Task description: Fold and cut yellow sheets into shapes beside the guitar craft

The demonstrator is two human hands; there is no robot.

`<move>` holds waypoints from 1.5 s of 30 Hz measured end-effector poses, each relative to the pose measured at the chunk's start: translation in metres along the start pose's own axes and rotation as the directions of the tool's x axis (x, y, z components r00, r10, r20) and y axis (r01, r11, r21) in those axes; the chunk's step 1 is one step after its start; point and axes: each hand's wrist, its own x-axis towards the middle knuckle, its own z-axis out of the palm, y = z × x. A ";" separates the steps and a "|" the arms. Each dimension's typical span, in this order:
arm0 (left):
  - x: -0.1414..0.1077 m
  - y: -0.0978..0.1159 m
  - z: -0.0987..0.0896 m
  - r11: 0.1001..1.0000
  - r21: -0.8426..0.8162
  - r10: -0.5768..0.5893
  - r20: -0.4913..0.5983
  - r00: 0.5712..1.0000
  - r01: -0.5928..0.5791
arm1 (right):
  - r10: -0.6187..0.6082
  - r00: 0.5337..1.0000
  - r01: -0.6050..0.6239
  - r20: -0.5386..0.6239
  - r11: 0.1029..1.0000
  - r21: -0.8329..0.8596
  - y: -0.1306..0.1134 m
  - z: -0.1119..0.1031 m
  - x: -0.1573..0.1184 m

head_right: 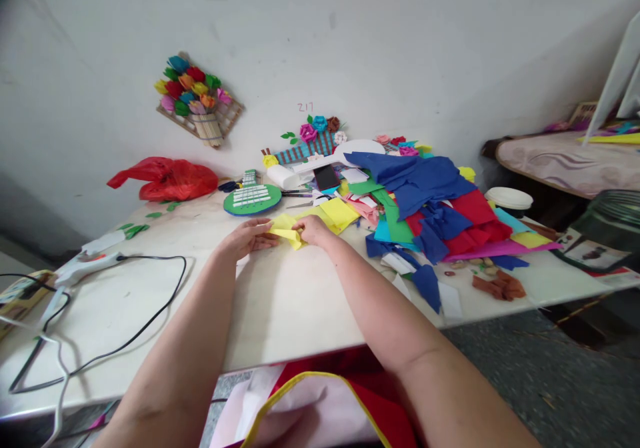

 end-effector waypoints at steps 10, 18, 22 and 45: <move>0.007 0.000 0.000 0.999 0.028 0.049 -0.320 0.946 -0.042 | 0.021 1.000 -0.020 -0.011 0.999 0.037 0.005 0.003 0.003; -0.001 0.008 0.009 0.968 0.131 -0.187 -0.188 0.964 0.213 | 0.031 0.999 -0.032 0.016 0.998 0.060 0.006 0.003 0.004; 0.000 0.006 0.012 0.941 0.256 -0.170 -0.205 0.964 0.220 | 0.030 0.999 -0.031 0.013 0.997 0.077 0.008 0.004 0.005; 0.003 -0.001 -0.009 0.821 0.570 0.175 -0.278 0.944 0.016 | -0.011 0.997 0.011 -0.071 1.000 -0.001 0.000 0.010 0.003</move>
